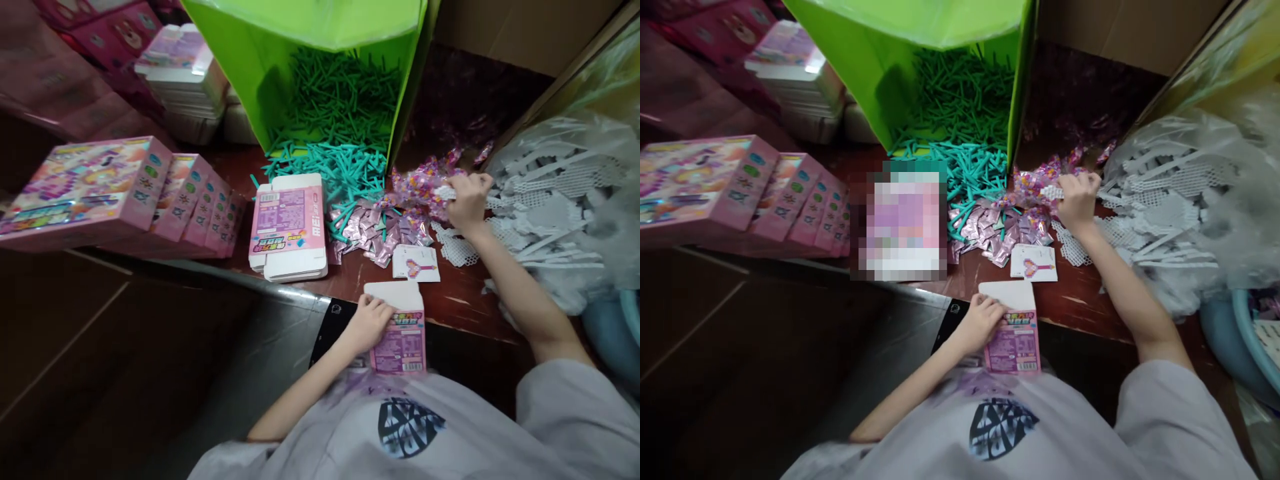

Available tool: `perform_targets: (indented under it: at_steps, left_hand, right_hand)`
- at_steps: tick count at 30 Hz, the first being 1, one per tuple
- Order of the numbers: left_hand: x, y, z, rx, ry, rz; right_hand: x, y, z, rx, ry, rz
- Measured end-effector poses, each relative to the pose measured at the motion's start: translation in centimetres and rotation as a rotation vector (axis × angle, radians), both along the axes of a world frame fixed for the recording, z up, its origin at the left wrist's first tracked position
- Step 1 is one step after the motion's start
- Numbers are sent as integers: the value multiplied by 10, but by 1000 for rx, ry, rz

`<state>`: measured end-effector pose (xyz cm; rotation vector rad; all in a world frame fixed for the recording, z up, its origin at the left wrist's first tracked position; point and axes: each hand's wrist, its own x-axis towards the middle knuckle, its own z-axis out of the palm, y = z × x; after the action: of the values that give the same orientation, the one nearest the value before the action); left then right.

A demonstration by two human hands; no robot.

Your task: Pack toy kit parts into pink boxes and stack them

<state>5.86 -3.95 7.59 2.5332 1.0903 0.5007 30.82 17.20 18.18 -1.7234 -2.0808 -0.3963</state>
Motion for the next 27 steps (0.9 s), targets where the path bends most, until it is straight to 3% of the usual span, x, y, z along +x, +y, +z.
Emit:
perform_targets:
  at_steps: [4,7,9,12,14,17,19,21,23,25,27]
  left_hand:
    - [10,19,15,-81,27,-148]
    - [14,25,18,-103,18,-273]
    - [13,18,14,-123,-50,-277]
    - [9,1,9,-205,-315,-49]
    - [8,-7,9,-306,-632,132]
    - [12,-6,17,-590,-1158,221]
    - [15,2,24,-763,-1348,312]
    - [14,11,29,-808,-1385,522]
    - [7,19,29,-763,-1357,737]
    - [-4,28,23,-701,-1346,869]
    - [-15,37,16,-636,-1345,941]
  right_hand:
    - [-40,-69,16,15,436,-10]
    - [-70,-117,7,-151,810,152]
    - [-79,-144,-8,-247,943,213]
    - [-69,-172,-38,-175,1108,170]
    - [-55,-183,-59,-116,1285,250]
    - [-46,-191,-78,-279,1277,468]
    - [-51,-192,-79,-358,1170,568]
    - [-60,-188,-74,-328,1154,556]
    - [-65,-182,-71,-206,1176,435]
    - [-62,-177,-75,-84,1042,337]
    - [-52,-178,-84,-77,936,284]
